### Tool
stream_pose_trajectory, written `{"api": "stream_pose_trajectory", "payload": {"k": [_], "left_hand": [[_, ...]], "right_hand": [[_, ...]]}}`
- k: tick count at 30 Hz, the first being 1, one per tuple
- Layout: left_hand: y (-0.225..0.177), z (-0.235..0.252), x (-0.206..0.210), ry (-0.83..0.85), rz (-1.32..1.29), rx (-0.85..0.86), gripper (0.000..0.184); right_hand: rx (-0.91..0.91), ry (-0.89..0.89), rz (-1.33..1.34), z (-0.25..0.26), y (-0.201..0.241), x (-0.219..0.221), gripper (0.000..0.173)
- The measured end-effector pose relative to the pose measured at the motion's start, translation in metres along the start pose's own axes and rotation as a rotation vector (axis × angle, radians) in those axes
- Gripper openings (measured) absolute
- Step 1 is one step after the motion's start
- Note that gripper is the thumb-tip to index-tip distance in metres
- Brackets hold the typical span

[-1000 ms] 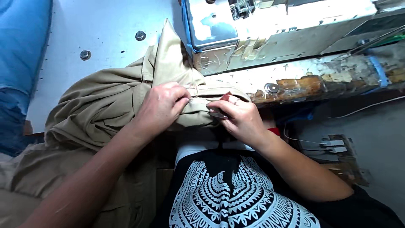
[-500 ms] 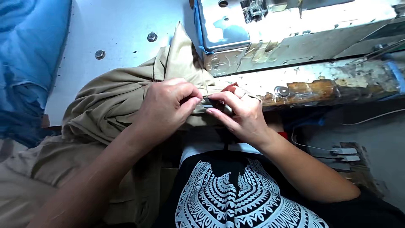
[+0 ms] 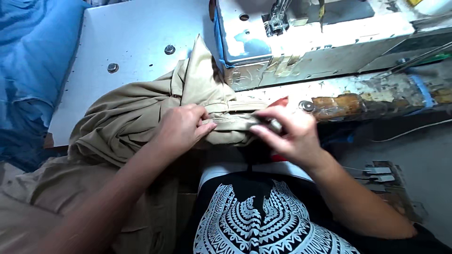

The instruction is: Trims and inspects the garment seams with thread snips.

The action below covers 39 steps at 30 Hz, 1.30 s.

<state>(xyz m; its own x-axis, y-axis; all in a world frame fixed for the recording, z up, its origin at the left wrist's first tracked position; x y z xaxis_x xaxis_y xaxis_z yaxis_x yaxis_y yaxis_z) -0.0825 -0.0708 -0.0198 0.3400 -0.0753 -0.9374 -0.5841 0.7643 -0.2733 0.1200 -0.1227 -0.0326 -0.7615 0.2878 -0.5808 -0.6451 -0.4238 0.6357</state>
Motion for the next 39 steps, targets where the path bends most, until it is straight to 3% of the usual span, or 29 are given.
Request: {"api": "stream_pose_trajectory", "payload": {"k": [4,7,9,11,13,15,18,22,23,25,27,29,31,35,39], "left_hand": [[0.011,0.0,-0.003,-0.057,-0.259,-0.06,0.012],[0.002,-0.009,-0.027,-0.09,-0.65,-0.188,0.008],[-0.009,-0.013,-0.036,-0.089,-0.726,-0.176,0.008],[-0.025,-0.016,-0.039,0.001,-0.82,-0.05,0.007],[-0.049,-0.025,-0.038,0.252,-0.857,0.208,0.022],[-0.061,-0.036,-0.035,0.379,-0.601,0.382,0.036],[-0.042,-0.038,-0.033,0.229,-0.029,0.297,0.038],[-0.035,-0.035,-0.021,0.131,0.125,0.316,0.022],[-0.033,-0.033,-0.014,0.135,0.156,0.324,0.024],[-0.018,-0.028,-0.004,0.098,0.185,0.296,0.03],[0.001,-0.025,-0.001,0.002,0.117,0.251,0.023],[0.012,-0.019,-0.009,-0.089,-0.019,0.218,0.022],[0.024,-0.013,-0.018,-0.145,-0.209,0.119,0.019],[0.055,-0.015,-0.007,-0.206,-0.528,-0.158,0.009],[0.064,-0.016,0.009,-0.25,-0.593,-0.172,0.01]], "right_hand": [[0.0,0.201,-0.109,-0.017,-0.011,0.048,0.031],[-0.004,0.234,-0.113,-0.019,-0.017,0.053,0.031],[-0.006,0.241,-0.071,-0.02,-0.017,0.05,0.032],[-0.022,0.207,0.028,-0.018,-0.013,0.042,0.031],[-0.025,0.158,0.103,-0.016,-0.007,0.028,0.029],[-0.004,0.066,0.072,-0.013,-0.009,0.007,0.028],[0.092,-0.054,-0.118,0.0,-0.034,-0.023,0.03],[0.264,-0.043,-0.435,0.011,-0.088,-0.035,0.04],[0.243,-0.028,-0.459,0.009,-0.09,-0.035,0.043],[0.037,-0.04,-0.375,-0.002,-0.065,-0.03,0.046],[-0.178,0.003,-0.239,-0.022,-0.036,-0.011,0.047],[-0.262,0.071,-0.178,-0.038,-0.029,0.011,0.035],[-0.186,0.062,-0.073,-0.037,-0.042,0.013,0.021],[0.145,0.002,0.121,-0.013,-0.066,-0.007,0.02],[0.17,-0.059,0.177,-0.011,-0.075,-0.004,0.021]]}}
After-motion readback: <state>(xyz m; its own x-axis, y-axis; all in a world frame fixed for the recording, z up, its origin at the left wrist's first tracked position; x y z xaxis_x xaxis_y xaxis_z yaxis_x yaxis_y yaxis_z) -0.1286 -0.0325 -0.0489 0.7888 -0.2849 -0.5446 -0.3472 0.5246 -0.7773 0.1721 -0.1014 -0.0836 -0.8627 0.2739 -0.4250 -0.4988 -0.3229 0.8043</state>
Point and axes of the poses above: each hand's wrist, its own z-axis towards the middle knuckle, its own x-axis out of the palm, y = z × x, the point moved 8 cm from there along z, towards the middle knuckle, and after that the axes turned 13 degrees about x, right-handed, at the moved point
